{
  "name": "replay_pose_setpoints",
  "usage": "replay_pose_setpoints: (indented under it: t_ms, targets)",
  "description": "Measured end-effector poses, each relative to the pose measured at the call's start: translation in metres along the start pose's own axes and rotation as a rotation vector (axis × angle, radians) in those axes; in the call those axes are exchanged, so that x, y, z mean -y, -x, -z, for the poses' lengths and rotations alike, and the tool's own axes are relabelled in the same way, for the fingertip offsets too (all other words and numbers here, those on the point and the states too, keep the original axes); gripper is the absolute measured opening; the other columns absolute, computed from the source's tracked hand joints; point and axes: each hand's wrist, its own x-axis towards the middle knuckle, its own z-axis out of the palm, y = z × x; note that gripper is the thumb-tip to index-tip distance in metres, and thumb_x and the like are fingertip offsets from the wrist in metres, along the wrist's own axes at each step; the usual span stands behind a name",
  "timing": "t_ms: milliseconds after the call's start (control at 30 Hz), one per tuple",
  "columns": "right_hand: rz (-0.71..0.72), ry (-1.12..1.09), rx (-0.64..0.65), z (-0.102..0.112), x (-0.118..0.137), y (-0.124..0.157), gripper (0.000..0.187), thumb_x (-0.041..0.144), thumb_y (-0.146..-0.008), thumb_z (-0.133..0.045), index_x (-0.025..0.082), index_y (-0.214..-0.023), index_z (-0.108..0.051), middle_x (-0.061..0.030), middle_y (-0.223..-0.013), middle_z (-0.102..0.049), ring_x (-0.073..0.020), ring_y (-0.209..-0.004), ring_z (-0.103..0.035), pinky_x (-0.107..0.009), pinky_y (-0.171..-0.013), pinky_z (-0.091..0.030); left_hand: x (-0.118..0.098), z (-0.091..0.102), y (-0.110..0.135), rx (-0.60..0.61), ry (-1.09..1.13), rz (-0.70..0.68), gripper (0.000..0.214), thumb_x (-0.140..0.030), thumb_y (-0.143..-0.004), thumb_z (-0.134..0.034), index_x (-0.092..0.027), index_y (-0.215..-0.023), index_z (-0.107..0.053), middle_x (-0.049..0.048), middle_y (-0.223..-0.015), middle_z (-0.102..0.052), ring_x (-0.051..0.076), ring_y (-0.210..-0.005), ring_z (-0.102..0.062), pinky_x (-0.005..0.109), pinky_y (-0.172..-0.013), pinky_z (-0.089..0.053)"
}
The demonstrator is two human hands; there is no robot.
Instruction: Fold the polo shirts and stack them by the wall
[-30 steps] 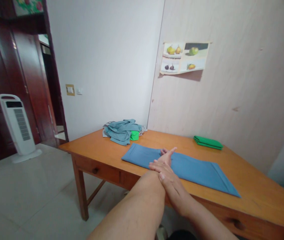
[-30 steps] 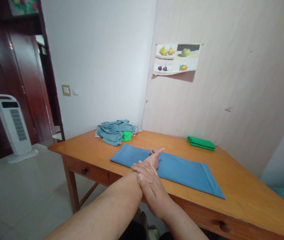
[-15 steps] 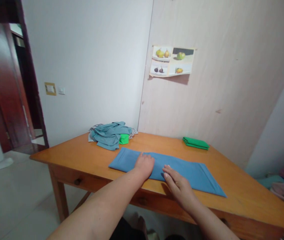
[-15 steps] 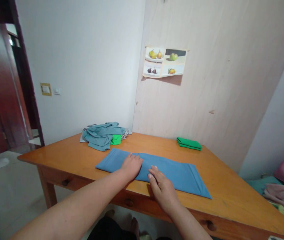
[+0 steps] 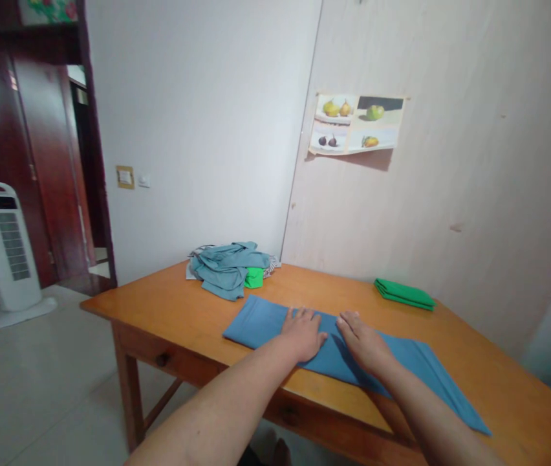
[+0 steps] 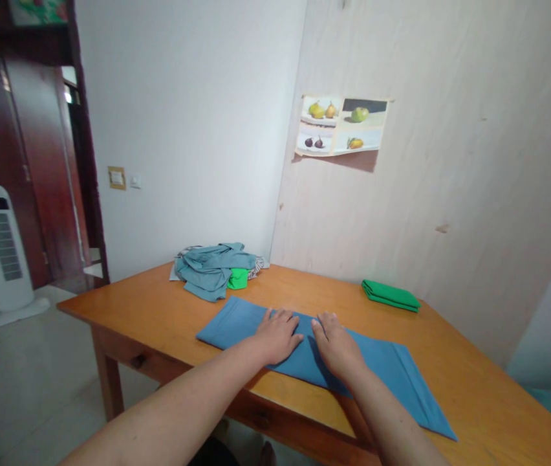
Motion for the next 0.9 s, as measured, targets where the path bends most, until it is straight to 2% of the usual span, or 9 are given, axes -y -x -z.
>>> replay_pose_setpoints:
  t_ms: [133,233,333,467,567,667,800,900]
  targets:
    - [-0.031,0.183,0.124,-0.015,-0.005,-0.007,0.069,0.053,-0.1,-0.028,0.008,-0.149,-0.044,-0.0156,-0.158,-0.036,-0.0327,-0.15,-0.023,-0.052,-0.119,-0.025,0.005,-0.008,0.002,0.102,0.081,0.05,0.068,-0.06,-0.098,-0.024,-0.018,-0.147,-0.043,0.0137,-0.161,-0.031,0.036,-0.148,-0.024,0.063,-0.117,-0.018]
    - [-0.039,0.289,0.209,-0.026,-0.014,-0.003,0.069,0.054,-0.099,-0.026,0.012,-0.153,-0.039,-0.0125,-0.16,-0.033,-0.0338,-0.15,-0.021,-0.055,-0.119,-0.022,0.009,-0.008,0.002,0.125,0.11,0.041,0.071,-0.063,-0.096,-0.024,-0.019,-0.149,-0.04,0.0141,-0.162,-0.029,0.035,-0.149,-0.023,0.062,-0.118,-0.017]
    - [0.002,0.345,0.237,-0.033,-0.021,0.002,0.067,0.052,-0.099,-0.024,0.016,-0.155,-0.037,-0.0097,-0.161,-0.032,-0.032,-0.15,-0.021,-0.054,-0.12,-0.021,0.019,-0.005,0.004,0.131,0.131,0.029,0.073,-0.065,-0.095,-0.026,-0.018,-0.151,-0.037,0.0151,-0.162,-0.029,0.032,-0.149,-0.024,0.058,-0.119,-0.018]
    - [0.005,0.382,0.223,-0.034,-0.023,0.004,0.068,0.052,-0.099,-0.019,0.019,-0.155,-0.036,-0.0075,-0.161,-0.031,-0.0308,-0.15,-0.021,-0.053,-0.12,-0.02,0.046,0.007,0.012,0.126,0.107,0.067,0.075,-0.066,-0.095,-0.025,-0.017,-0.151,-0.037,0.0165,-0.159,-0.034,0.032,-0.148,-0.028,0.058,-0.119,-0.018]
    - [-0.008,0.389,0.232,-0.034,-0.024,0.004,0.071,0.055,-0.098,-0.017,0.016,-0.156,-0.034,-0.0083,-0.161,-0.031,-0.0307,-0.15,-0.021,-0.052,-0.12,-0.02,0.07,0.018,0.02,0.111,0.048,0.096,0.073,-0.067,-0.095,-0.025,-0.017,-0.145,-0.045,0.0173,-0.153,-0.043,0.034,-0.143,-0.035,0.059,-0.117,-0.021]
    - [0.011,0.387,0.229,-0.036,-0.027,0.004,0.071,0.055,-0.098,-0.018,0.017,-0.155,-0.037,-0.0073,-0.161,-0.031,-0.031,-0.151,-0.019,-0.053,-0.12,-0.02,0.093,0.026,0.028,0.098,0.0,0.099,0.072,-0.068,-0.095,-0.024,-0.019,-0.14,-0.051,0.0167,-0.15,-0.048,0.034,-0.14,-0.04,0.059,-0.116,-0.023]
    - [0.034,0.369,0.21,-0.038,-0.03,0.005,0.068,0.056,-0.097,-0.021,0.021,-0.151,-0.044,-0.007,-0.16,-0.033,-0.0315,-0.15,-0.021,-0.055,-0.12,-0.022,0.12,0.025,0.036,0.086,0.003,0.092,0.073,-0.068,-0.096,-0.022,-0.019,-0.143,-0.049,0.0153,-0.154,-0.043,0.033,-0.145,-0.034,0.056,-0.116,-0.024]
    - [0.025,0.366,0.209,-0.038,-0.029,0.005,0.07,0.055,-0.097,-0.021,0.019,-0.152,-0.042,-0.0079,-0.161,-0.032,-0.0312,-0.15,-0.021,-0.055,-0.12,-0.022,0.135,0.023,0.037,0.054,0.017,0.098,0.07,-0.066,-0.097,-0.026,-0.018,-0.142,-0.05,0.0154,-0.154,-0.043,0.033,-0.145,-0.034,0.052,-0.117,-0.024]
